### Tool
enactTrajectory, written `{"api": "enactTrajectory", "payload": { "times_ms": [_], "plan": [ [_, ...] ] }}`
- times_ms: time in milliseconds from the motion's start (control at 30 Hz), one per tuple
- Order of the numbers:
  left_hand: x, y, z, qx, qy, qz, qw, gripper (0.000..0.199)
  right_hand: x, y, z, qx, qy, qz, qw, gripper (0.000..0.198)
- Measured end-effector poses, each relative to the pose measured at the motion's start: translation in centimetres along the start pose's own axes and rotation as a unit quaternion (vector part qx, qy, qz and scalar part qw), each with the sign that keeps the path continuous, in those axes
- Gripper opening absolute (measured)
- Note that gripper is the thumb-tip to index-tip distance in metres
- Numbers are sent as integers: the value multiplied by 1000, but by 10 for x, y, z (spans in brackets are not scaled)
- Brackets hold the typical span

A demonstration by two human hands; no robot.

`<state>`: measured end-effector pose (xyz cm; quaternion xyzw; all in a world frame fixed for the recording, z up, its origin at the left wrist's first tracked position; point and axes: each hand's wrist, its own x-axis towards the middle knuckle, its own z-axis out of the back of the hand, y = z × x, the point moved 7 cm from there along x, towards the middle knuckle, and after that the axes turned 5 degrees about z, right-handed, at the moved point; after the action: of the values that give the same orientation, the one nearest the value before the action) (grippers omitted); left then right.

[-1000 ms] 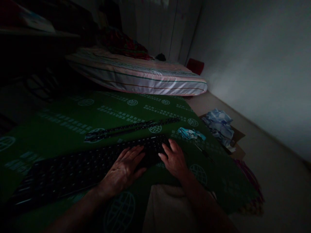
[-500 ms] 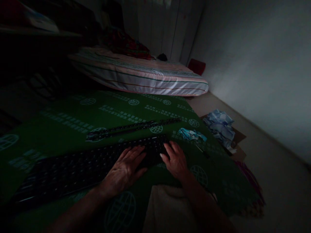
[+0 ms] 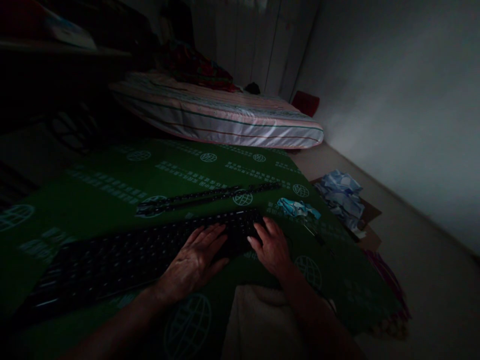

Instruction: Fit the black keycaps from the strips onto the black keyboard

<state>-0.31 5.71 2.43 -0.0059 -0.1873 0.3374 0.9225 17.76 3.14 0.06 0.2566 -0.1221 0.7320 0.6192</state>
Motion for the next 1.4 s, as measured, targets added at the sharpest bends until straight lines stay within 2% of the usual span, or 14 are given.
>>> {"api": "enactTrajectory", "payload": {
  "times_ms": [267,600,733,1000,1167,1400],
  "plan": [
    [-1,0,-2,5,13,3,1000,42,-1,3,10,20,-45,11,999,33],
    [0,0,-1,9,4,4,1000,41,-2,1,10,33,-46,9,998,35],
    [0,0,0,2,8,4,1000,41,-1,3,7,27,-25,4,999,45],
    [1,0,-1,4,23,11,1000,43,0,0,-6,-5,17,2,1000,42],
    [1,0,0,6,26,14,1000,43,0,0,-1,23,-9,-11,1000,45],
    [3,1,1,-10,12,17,1000,41,-1,2,2,11,-41,7,999,32]
  ]
}}
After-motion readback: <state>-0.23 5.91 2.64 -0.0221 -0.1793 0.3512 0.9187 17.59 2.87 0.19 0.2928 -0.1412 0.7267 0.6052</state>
